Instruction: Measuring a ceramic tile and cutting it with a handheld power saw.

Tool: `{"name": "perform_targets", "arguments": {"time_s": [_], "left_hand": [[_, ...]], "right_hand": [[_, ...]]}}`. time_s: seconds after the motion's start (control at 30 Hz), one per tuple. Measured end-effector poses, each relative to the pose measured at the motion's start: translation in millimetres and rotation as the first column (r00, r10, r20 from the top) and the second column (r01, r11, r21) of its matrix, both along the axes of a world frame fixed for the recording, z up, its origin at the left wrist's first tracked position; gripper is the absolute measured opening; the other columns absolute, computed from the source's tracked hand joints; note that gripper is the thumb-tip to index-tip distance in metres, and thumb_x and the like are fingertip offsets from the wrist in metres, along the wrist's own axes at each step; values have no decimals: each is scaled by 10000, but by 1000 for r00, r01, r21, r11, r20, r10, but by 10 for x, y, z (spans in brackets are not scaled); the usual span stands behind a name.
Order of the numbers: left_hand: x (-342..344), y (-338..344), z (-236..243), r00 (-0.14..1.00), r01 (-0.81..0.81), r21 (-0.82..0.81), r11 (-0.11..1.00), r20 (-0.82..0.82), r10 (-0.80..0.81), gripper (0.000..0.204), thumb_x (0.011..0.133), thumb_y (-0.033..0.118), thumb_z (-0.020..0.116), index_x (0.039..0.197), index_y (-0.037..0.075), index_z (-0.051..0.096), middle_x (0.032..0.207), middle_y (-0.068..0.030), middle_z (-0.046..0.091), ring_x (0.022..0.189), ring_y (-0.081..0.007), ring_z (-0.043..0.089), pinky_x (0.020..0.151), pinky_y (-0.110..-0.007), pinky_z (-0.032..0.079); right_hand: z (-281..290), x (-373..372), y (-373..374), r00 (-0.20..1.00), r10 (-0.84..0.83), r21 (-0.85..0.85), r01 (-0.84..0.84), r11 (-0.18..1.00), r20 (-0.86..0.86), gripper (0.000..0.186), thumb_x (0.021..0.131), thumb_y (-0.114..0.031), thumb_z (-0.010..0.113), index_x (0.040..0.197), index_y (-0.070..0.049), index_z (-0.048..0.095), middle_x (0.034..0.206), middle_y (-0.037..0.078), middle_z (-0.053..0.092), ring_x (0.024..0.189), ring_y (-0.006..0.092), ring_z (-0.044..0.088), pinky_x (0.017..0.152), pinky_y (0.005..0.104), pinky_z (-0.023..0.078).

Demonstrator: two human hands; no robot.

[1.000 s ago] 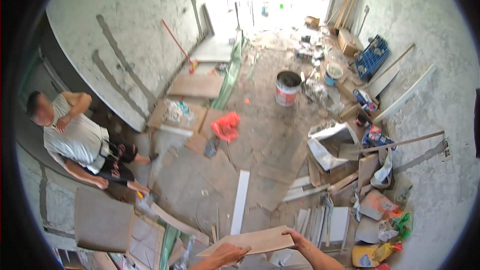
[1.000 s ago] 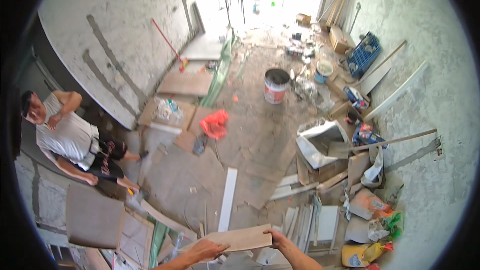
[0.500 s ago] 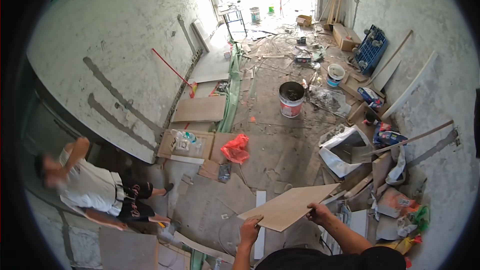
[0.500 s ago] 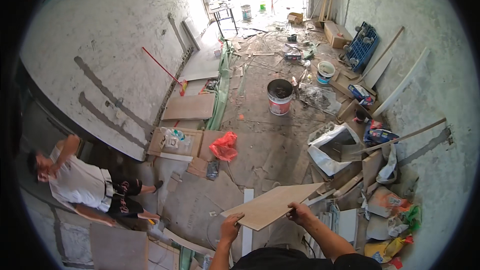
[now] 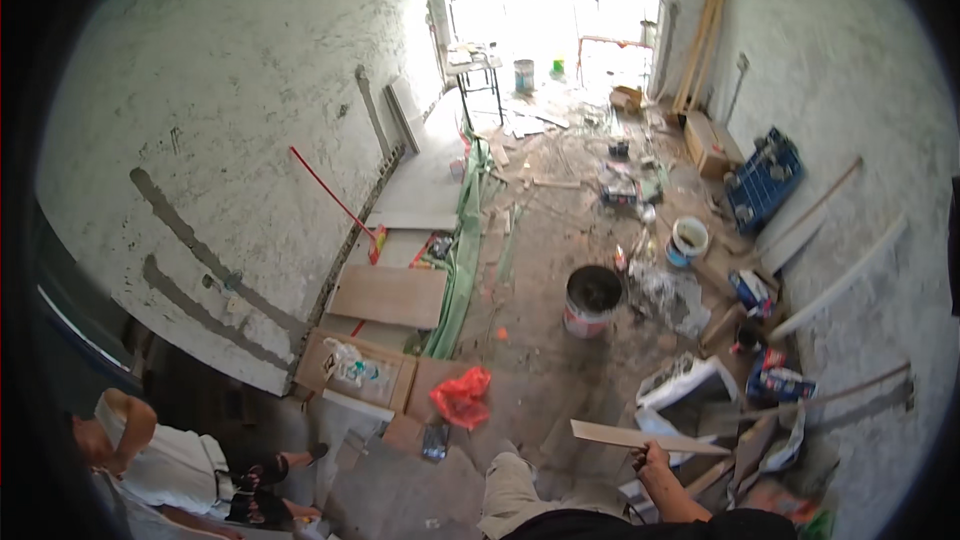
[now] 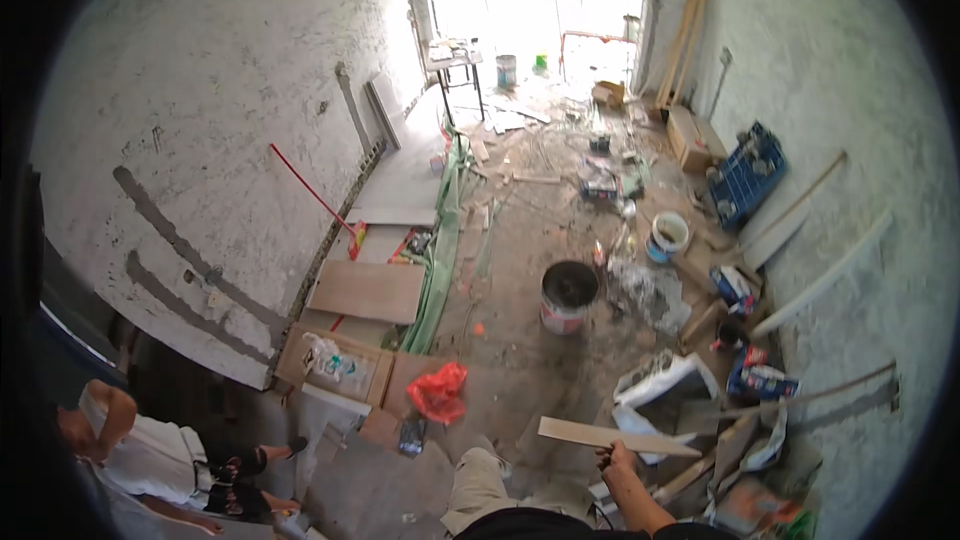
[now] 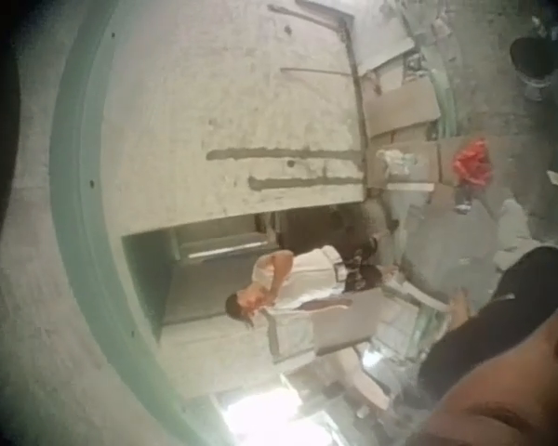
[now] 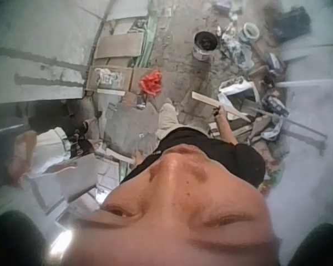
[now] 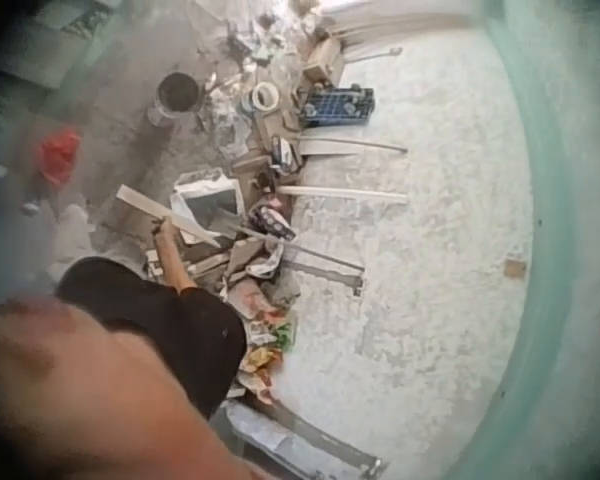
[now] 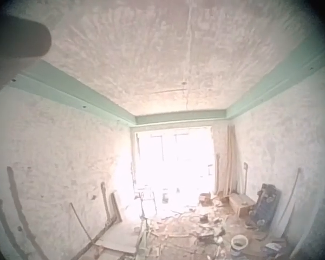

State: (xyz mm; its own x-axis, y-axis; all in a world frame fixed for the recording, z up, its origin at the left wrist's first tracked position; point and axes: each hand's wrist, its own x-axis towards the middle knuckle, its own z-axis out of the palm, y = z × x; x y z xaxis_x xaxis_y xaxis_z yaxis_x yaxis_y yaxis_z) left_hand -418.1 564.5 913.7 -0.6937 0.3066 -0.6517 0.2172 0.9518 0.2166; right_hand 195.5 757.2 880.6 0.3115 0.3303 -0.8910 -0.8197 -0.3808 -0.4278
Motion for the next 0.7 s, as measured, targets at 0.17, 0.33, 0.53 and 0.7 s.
{"name": "perform_targets", "arguments": {"time_s": [0.17, 0.33, 0.53, 0.7], "left_hand": [[493, 2061, -652, 798, 603, 11, 798, -26, -602, 491, 932, 424, 711, 1305, 106, 746, 1183, -175, 769, 1016, -388, 729, 950, -584, 558], [-37, 4546, -1235, 564, 818, -16, 575, 217, -796, 245, 931, 319, 746, 964, 85, 810, 886, -113, 796, 823, -277, 769, 733, -500, 576], [-572, 8568, -1143, 887, 290, 651, 701, 92, -452, 384, 1034, 341, 721, 923, -21, 780, 805, -86, 760, 701, -182, 704, 660, -372, 547], [-455, 11267, -609, 880, 103, 752, 651, 237, -412, 408, 1107, 326, 653, 854, 25, 764, 749, -56, 733, 623, -159, 681, 563, -324, 507]], "right_hand": [[284, 266, 1352, 967, -201, -38, 209, 977, 159, 148, 955, -192, 562, 913, -65, 623, 693, 109, 646, 425, 131, 426, 414, 312, 374], [612, 277, 2753, 932, -327, 25, 327, 945, 158, 120, 864, -153, 621, 765, -163, 555, 651, -23, 577, 451, 73, 462, 417, 254, 376], [1130, 44, 4395, 898, -401, -4, 408, 913, 181, 169, 921, -220, 646, 769, -175, 587, 631, -49, 567, 464, 69, 439, 425, 272, 353], [990, 193, 5448, 873, -486, 157, 474, 867, 47, 175, 970, -232, 617, 829, -192, 521, 616, -64, 467, 461, 75, 406, 417, 252, 304]]}}
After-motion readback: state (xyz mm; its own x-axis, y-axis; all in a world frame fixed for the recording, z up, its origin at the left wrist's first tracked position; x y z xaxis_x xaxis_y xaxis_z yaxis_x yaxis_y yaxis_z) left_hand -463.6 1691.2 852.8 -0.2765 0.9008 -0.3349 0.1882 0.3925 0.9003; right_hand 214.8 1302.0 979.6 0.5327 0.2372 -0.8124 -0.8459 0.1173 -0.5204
